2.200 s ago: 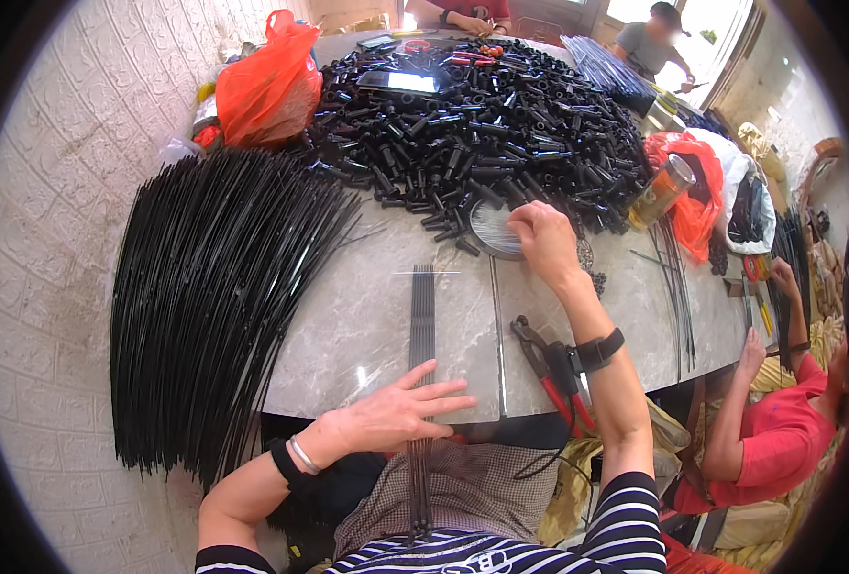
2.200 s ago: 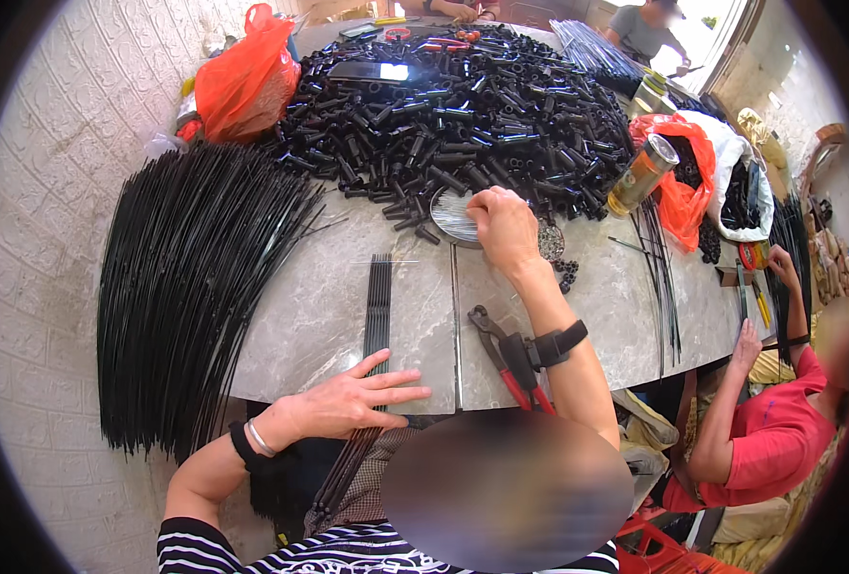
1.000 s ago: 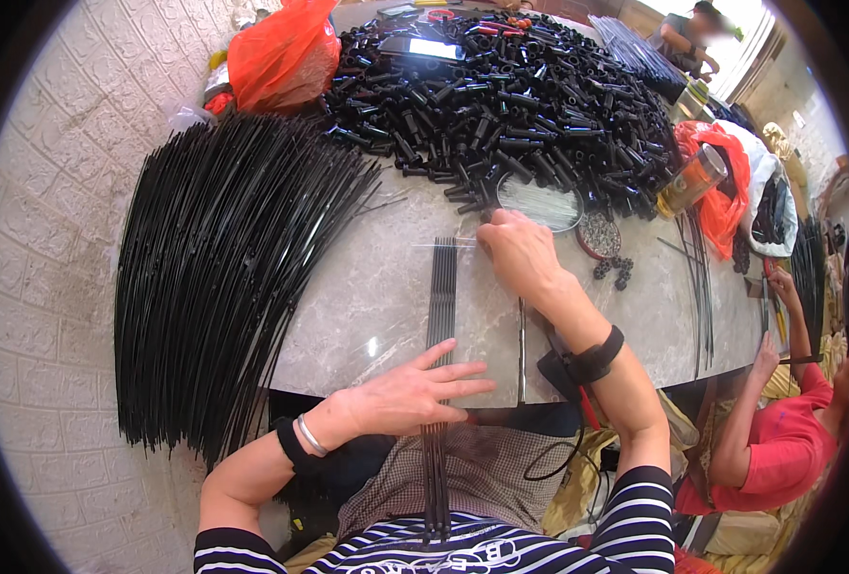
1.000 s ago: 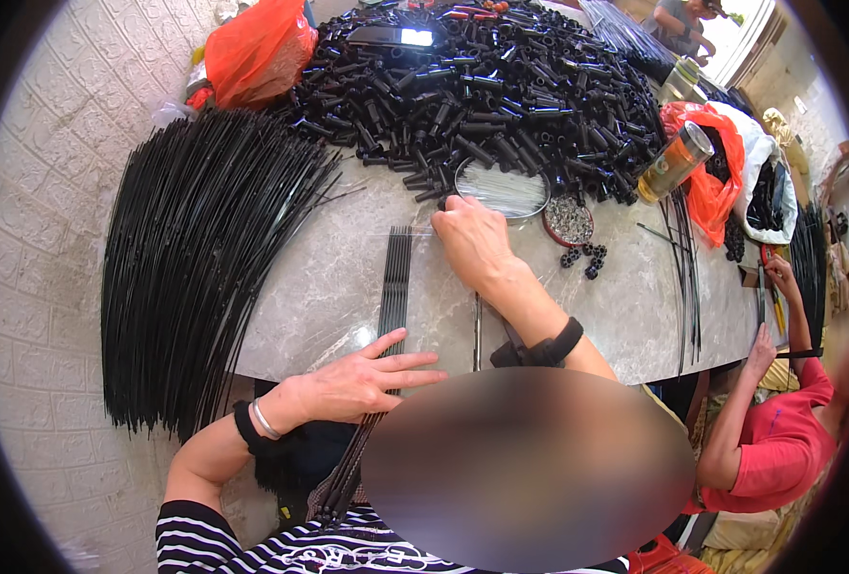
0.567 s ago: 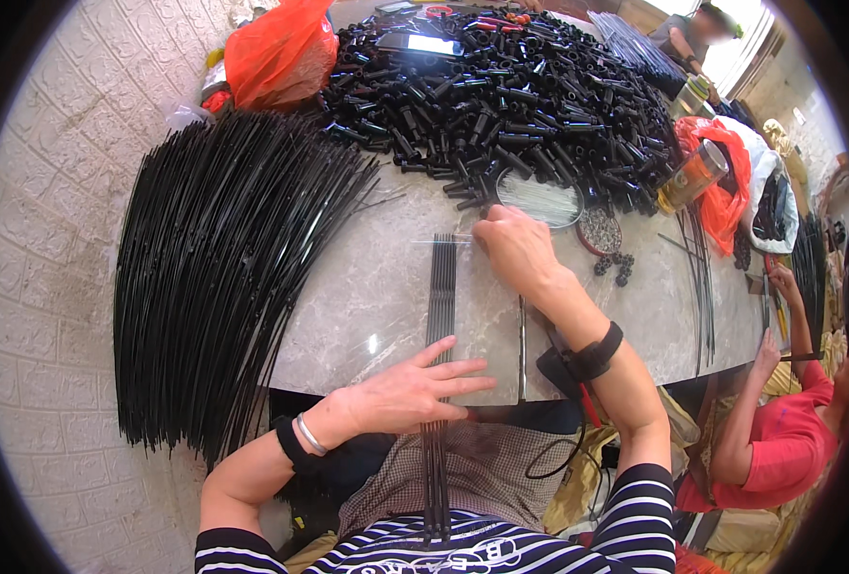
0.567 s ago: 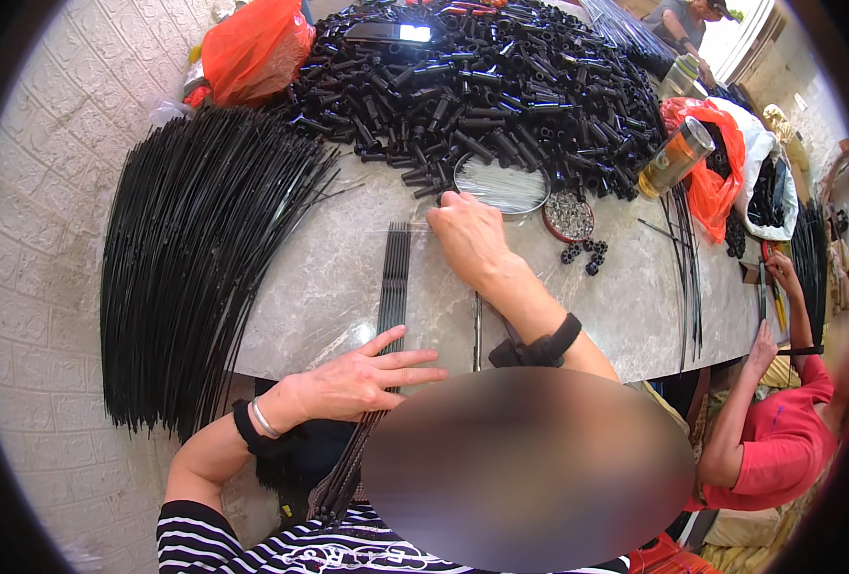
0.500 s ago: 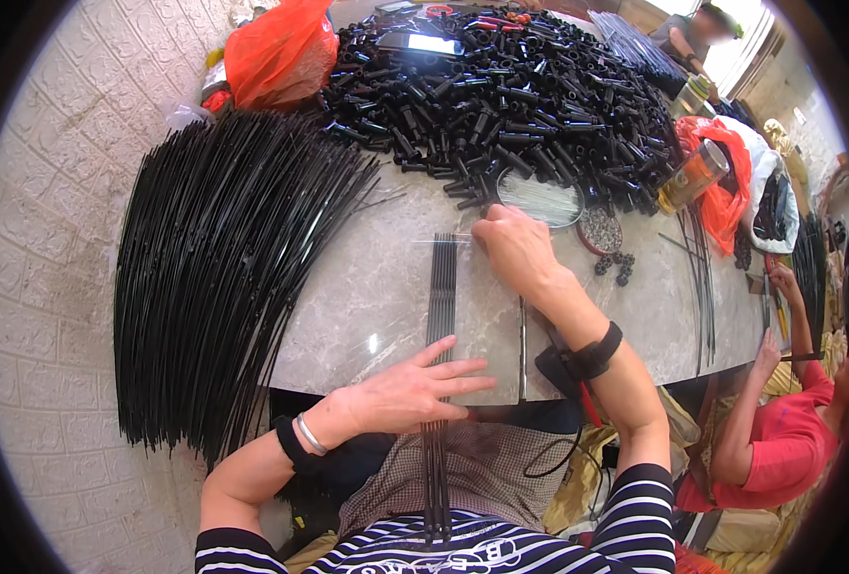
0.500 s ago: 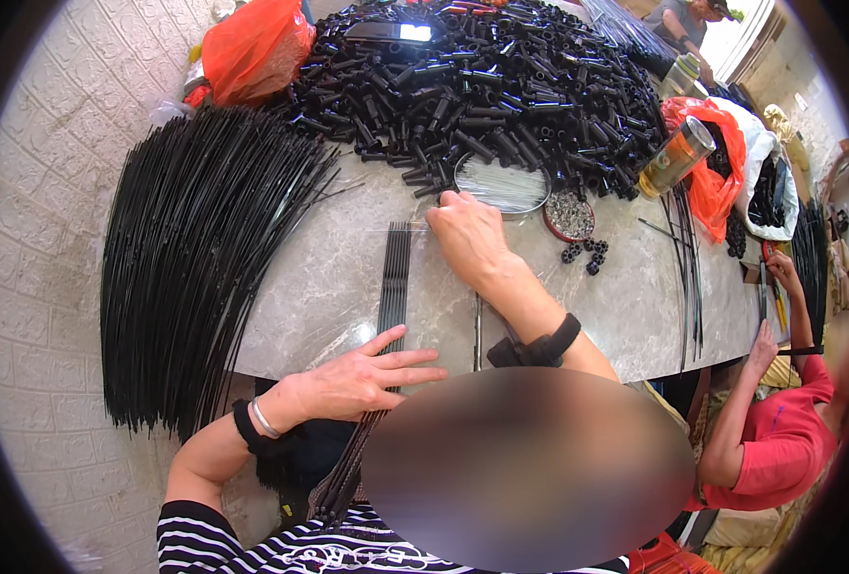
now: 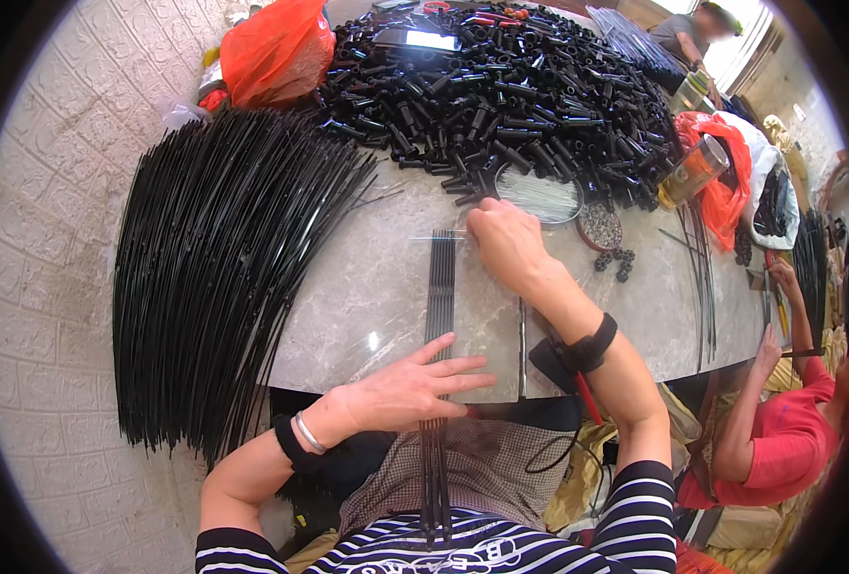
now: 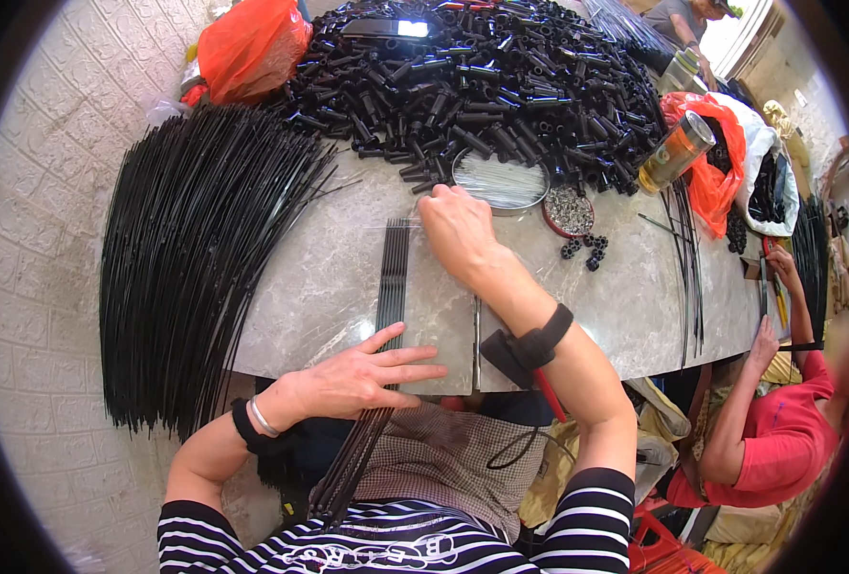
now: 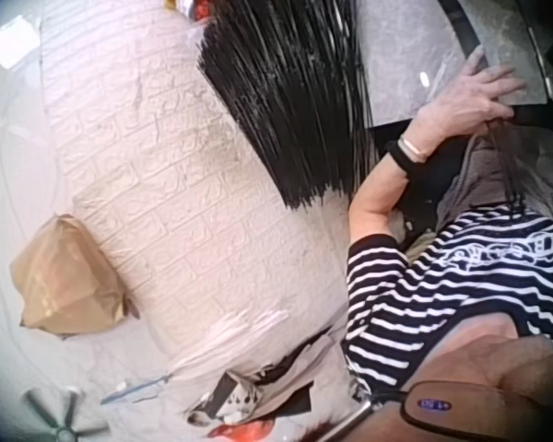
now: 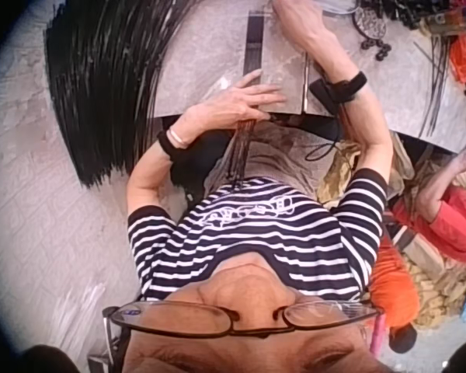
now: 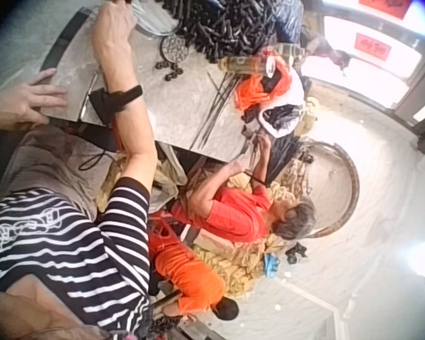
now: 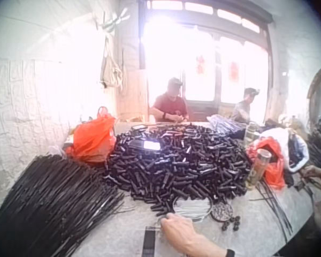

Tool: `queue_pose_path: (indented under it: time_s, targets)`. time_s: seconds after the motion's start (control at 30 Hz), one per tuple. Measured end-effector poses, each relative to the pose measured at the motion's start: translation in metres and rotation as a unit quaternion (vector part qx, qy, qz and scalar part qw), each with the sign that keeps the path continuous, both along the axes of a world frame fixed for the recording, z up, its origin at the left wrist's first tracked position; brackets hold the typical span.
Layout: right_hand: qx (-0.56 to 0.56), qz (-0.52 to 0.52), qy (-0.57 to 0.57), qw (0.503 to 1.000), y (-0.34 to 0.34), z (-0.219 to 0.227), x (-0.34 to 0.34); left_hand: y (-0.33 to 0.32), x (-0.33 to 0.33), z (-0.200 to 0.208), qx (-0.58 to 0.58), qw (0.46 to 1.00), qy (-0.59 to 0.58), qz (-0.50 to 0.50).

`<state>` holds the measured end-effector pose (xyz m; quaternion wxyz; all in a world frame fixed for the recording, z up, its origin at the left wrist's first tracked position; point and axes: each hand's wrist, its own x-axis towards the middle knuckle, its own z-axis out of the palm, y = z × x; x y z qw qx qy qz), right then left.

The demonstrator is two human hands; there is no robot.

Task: Assembling the ribs and stretchers of an umbrella frame using pliers and manual connector insertion.

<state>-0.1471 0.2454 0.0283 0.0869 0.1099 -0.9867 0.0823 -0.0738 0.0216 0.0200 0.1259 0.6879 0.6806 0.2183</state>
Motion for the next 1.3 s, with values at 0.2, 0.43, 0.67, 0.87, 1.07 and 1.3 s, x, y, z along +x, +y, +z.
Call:
queue_pose_path:
  time_s: [0.2,0.43,0.67,0.87,1.07,1.3]
  targets:
    - [0.036,0.027,0.021,0.999,-0.008,-0.002,-0.003,-0.002,-0.001,-0.004,0.008,1.000,0.014,-0.009]
    - [0.052,0.019,-0.016,0.998,-0.013,0.003,-0.006,-0.001,-0.001,-0.003,0.003,1.000,0.017,-0.008]
    - [0.049,0.013,0.010,0.999,-0.017,-0.002,-0.004,0.000,-0.001,-0.001,0.003,1.000,0.013,-0.008]
    - [0.039,0.004,0.023,0.999,-0.014,-0.002,-0.002,0.000,-0.001,-0.001,0.011,1.000,0.019,-0.008]
    - [0.045,0.006,0.010,0.999,-0.013,-0.001,-0.002,-0.001,-0.001,-0.001,0.011,1.000,0.014,-0.008]
    - [0.053,0.006,0.015,0.998,-0.017,-0.005,-0.005,0.001,-0.001,-0.001,0.004,1.000,0.017,-0.009]
